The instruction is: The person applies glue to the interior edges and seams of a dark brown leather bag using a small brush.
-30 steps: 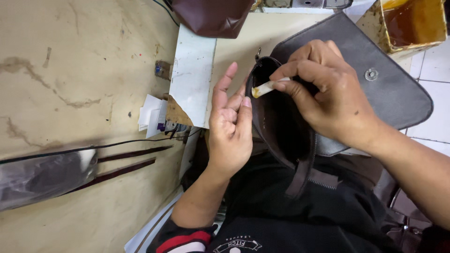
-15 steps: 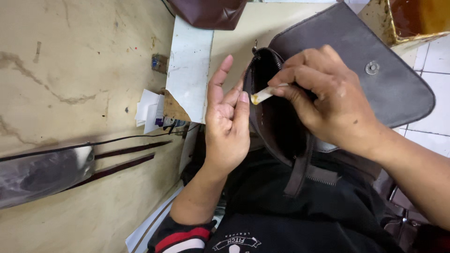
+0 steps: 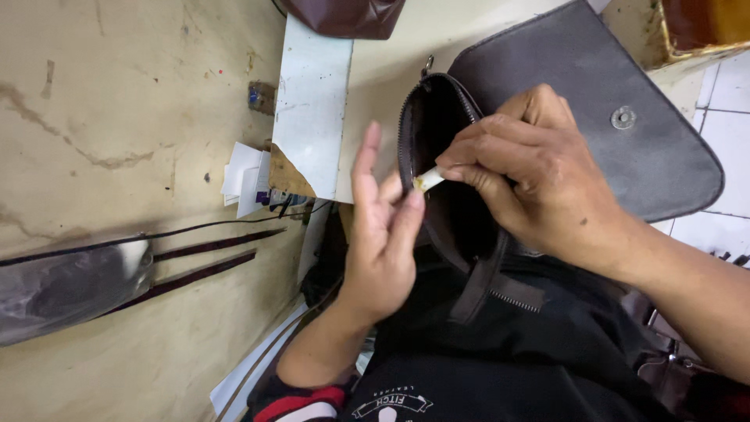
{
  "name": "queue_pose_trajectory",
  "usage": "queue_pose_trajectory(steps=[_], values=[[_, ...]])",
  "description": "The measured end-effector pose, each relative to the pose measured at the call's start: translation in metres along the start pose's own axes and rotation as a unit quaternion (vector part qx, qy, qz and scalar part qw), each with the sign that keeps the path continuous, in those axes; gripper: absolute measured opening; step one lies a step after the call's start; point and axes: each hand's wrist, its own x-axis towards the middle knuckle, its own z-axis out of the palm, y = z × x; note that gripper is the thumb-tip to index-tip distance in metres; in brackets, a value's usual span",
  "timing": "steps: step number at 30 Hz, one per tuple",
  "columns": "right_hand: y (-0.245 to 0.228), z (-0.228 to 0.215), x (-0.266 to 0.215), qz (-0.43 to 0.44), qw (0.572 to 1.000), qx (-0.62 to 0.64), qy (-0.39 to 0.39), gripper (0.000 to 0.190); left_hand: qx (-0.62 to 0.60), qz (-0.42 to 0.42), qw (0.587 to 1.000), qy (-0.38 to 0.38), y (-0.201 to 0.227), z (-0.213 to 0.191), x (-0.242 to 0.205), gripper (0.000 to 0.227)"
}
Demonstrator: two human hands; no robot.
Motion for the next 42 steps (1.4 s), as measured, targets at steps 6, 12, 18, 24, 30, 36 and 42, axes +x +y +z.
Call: queue_pose_trajectory(steps=[6, 12, 18, 24, 30, 36, 42], values=[[-0.003, 0.004, -0.002, 0.006, 0.999, -0.032, -0.004, 0.009, -0.009, 0.001, 1.0, 0.02, -0.007, -0.003, -0.006, 0.064], [-0.003, 0.002, -0.008, -0.003, 1.0, -0.018, -0.012, 0.008, -0.027, 0.006, 0.999, 0.026, -0.008, -0.004, -0.003, 0.061], [-0.003, 0.001, -0.011, 0.015, 0.999, -0.041, 0.009, 0.007, -0.037, 0.014, 0.999, 0.033, -0.011, -0.001, 0.001, 0.061], [-0.001, 0.001, -0.008, 0.028, 0.998, -0.02, 0.048, 0.007, 0.03, 0.043, 0.998, 0.024, -0.011, -0.009, 0.014, 0.059], [-0.001, 0.005, -0.009, 0.1, 0.989, -0.058, 0.086, 0.006, 0.015, 0.041, 0.999, 0.015, -0.017, -0.011, 0.02, 0.061], [-0.008, 0.006, -0.01, 0.067, 0.996, -0.01, 0.066, 0.006, 0.031, 0.049, 0.998, 0.023, -0.015, -0.012, 0.014, 0.059], [-0.013, 0.009, -0.021, 0.061, 0.997, 0.02, 0.042, 0.007, 0.018, 0.045, 0.999, 0.025, -0.016, -0.014, 0.012, 0.06]])
